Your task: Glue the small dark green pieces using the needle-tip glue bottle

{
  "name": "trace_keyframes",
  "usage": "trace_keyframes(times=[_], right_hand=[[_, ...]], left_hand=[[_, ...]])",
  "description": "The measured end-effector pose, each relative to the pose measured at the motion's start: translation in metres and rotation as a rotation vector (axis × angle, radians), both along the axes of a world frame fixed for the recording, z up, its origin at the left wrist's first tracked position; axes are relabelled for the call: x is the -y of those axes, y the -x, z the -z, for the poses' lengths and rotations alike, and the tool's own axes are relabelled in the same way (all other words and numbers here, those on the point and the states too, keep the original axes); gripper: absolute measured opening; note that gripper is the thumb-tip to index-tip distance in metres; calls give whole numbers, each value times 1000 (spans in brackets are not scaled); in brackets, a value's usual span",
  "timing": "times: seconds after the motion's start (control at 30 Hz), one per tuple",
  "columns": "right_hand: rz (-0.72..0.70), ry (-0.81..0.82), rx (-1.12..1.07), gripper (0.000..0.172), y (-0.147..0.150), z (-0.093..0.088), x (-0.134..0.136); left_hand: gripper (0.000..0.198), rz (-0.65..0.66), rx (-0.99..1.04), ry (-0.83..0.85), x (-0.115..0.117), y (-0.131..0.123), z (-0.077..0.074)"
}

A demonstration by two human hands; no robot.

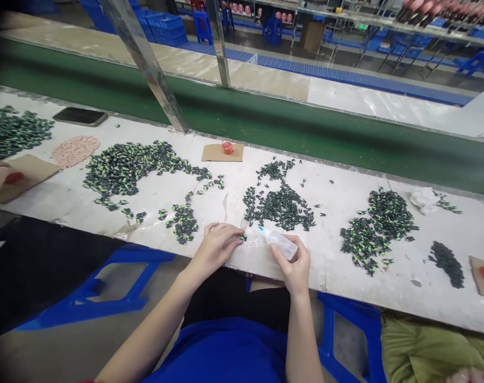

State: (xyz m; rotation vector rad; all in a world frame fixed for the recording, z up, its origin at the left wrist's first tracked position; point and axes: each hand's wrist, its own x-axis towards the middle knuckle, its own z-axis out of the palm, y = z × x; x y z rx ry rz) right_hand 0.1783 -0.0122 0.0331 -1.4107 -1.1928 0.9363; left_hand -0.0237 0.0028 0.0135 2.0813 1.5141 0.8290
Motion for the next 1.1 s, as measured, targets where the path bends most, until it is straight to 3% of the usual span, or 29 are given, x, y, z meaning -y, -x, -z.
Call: trace_keyframes(times=[0.17,0.37,1.1], right_hand=[[130,-31,-51,34,15,11,-2],[267,1,16,34,29,11,-5],[230,16,61,32,35,9,-6]], left_hand=[[13,-20,73,78,1,1,-1],[14,-59,136,128,3,1,0],[10,-78,136,113,3,1,2]])
